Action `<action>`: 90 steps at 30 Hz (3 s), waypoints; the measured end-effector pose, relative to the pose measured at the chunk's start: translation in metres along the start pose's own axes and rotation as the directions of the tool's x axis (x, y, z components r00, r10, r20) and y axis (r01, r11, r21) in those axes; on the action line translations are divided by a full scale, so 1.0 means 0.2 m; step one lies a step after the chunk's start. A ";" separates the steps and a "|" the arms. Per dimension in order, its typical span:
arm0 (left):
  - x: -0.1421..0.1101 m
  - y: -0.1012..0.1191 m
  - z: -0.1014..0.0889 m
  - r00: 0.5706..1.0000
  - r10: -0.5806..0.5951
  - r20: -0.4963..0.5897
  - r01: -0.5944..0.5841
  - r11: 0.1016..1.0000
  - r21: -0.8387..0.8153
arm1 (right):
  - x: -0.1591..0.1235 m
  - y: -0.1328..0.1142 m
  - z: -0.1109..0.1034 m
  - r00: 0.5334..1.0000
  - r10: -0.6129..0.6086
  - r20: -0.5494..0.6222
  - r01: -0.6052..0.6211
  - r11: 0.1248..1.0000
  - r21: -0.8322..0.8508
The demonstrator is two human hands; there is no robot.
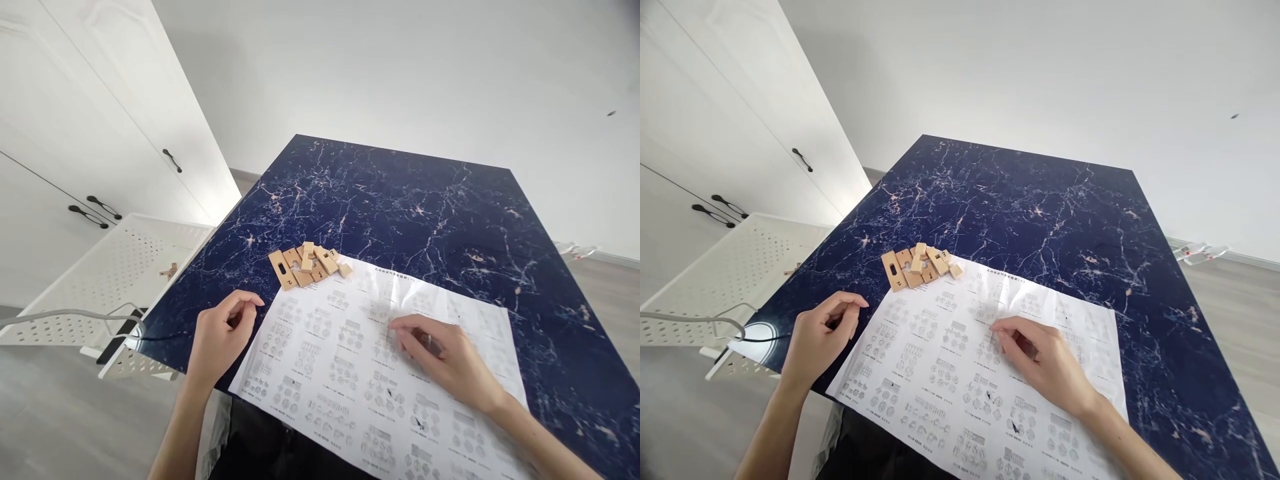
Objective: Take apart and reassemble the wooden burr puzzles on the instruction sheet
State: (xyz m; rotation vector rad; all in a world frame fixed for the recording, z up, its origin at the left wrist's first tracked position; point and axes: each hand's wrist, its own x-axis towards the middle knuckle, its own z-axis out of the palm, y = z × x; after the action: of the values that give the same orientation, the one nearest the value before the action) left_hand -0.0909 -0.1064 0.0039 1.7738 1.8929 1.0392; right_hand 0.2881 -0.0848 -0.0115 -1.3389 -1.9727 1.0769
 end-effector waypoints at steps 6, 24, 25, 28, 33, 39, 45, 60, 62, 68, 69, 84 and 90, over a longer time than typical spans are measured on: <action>-0.01 0.02 0.00 0.995 -0.101 0.000 0.101 0.995 0.021 | 0.02 0.03 0.01 1.000 0.028 0.000 -0.028 1.000 0.003; -0.01 0.01 0.01 0.995 -0.056 0.086 0.051 0.997 0.058 | 0.03 0.01 0.01 0.998 0.060 -0.005 -0.060 0.998 -0.010; -0.01 0.01 0.01 0.995 -0.051 0.090 0.046 0.997 0.056 | 0.04 0.00 0.01 0.997 0.073 -0.004 -0.073 0.997 0.007; -0.01 0.01 0.01 0.995 -0.037 0.095 0.032 0.998 0.055 | 0.04 0.00 0.00 0.995 0.096 -0.006 -0.096 0.995 0.039; -0.01 0.00 0.00 0.994 -0.027 0.107 0.021 0.998 0.053 | 0.04 0.00 0.00 0.994 0.106 0.016 -0.107 0.993 0.047; -0.01 -0.01 0.00 0.992 -0.031 0.120 0.025 0.998 0.050 | 0.05 0.00 0.00 0.995 0.100 0.032 -0.101 0.995 0.029; -0.01 0.00 0.00 0.993 -0.048 0.106 0.043 0.998 0.049 | 0.05 -0.01 -0.01 0.996 0.087 0.033 -0.088 0.996 0.019; 0.01 0.03 0.00 0.994 -0.070 0.085 0.064 0.996 0.066 | 0.05 -0.02 -0.02 0.996 0.077 0.054 -0.079 0.996 0.028; 0.01 0.02 0.00 0.994 -0.070 0.082 0.065 0.996 0.059 | 0.05 -0.02 -0.02 0.996 0.078 0.048 -0.079 0.997 0.023; 0.00 0.01 0.00 0.993 -0.065 0.093 0.061 0.997 0.046 | 0.05 -0.03 -0.02 0.995 0.085 0.056 -0.087 0.996 0.035; 0.00 0.01 0.00 0.994 -0.062 0.092 0.058 0.997 0.044 | 0.05 -0.03 -0.02 0.995 0.082 0.055 -0.085 0.996 0.038; 0.00 0.01 0.01 0.994 -0.065 0.084 0.064 0.998 0.023 | 0.06 -0.02 -0.02 0.996 0.076 0.040 -0.077 0.997 0.018; 0.00 0.01 0.01 0.995 -0.058 0.077 0.056 0.998 0.027 | 0.06 -0.03 -0.01 0.995 0.087 0.043 -0.087 0.996 0.018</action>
State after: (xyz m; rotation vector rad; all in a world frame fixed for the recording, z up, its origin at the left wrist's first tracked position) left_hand -0.0881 -0.1064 0.0034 1.7366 1.9054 0.9174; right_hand 0.2833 -0.0743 -0.0058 -1.4138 -1.9441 1.1710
